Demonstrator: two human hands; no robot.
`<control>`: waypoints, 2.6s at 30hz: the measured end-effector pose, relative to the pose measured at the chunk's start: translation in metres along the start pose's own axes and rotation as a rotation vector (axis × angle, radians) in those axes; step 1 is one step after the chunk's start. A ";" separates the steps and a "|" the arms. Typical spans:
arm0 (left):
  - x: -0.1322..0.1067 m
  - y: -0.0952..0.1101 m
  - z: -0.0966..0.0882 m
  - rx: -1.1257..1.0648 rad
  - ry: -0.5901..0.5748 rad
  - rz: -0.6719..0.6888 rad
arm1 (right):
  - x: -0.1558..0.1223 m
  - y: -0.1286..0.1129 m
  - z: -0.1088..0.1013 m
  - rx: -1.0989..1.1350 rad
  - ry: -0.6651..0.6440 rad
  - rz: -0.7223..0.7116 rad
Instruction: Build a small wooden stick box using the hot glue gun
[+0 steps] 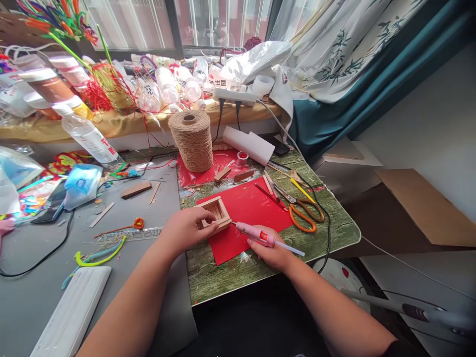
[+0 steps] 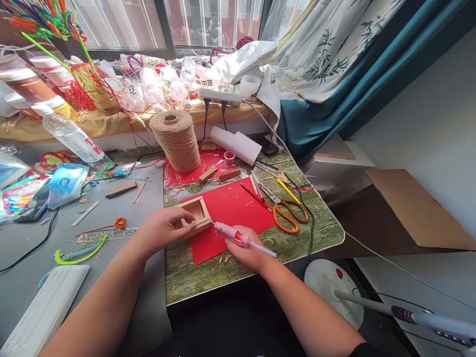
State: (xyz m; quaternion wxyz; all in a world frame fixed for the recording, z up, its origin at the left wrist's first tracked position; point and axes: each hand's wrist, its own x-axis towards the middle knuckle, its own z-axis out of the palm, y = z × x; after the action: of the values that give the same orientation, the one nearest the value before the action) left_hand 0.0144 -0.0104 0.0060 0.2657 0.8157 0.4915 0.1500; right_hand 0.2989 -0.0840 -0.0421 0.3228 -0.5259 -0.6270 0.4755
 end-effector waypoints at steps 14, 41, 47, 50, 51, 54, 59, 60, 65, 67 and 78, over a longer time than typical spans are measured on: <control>0.000 -0.001 0.001 0.077 0.030 0.064 | 0.000 0.002 0.000 -0.001 -0.018 0.006; 0.002 -0.002 0.001 0.059 -0.007 0.148 | 0.000 -0.001 0.000 -0.021 0.013 0.011; 0.002 -0.001 0.001 0.087 0.004 0.149 | 0.000 -0.002 -0.001 -0.039 0.000 0.027; 0.002 0.001 0.001 0.086 0.016 0.189 | 0.000 -0.002 -0.001 -0.037 -0.005 0.027; 0.002 0.001 0.001 0.084 0.019 0.199 | 0.000 -0.002 -0.001 -0.037 -0.003 0.029; 0.002 0.000 0.003 0.074 0.020 0.207 | 0.000 -0.002 -0.001 -0.041 0.007 0.033; 0.003 -0.004 0.004 0.069 0.014 0.223 | 0.001 -0.003 -0.002 -0.041 0.005 -0.013; 0.003 -0.004 0.004 0.072 0.013 0.224 | 0.001 -0.003 -0.002 -0.043 0.002 -0.027; 0.004 0.001 0.002 0.083 0.009 0.232 | 0.000 0.001 -0.002 -0.036 0.005 -0.006; 0.004 0.003 0.002 0.086 0.013 0.235 | -0.001 0.003 -0.003 -0.033 0.005 -0.007; 0.004 0.000 0.006 0.083 0.043 0.258 | -0.003 0.016 -0.005 0.188 -0.046 0.043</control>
State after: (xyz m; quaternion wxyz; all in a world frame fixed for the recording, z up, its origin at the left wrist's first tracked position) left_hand 0.0193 -0.0091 0.0014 0.1997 0.8790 0.3939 0.1799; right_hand 0.3095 -0.0860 -0.0551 0.3462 -0.4954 -0.5753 0.5511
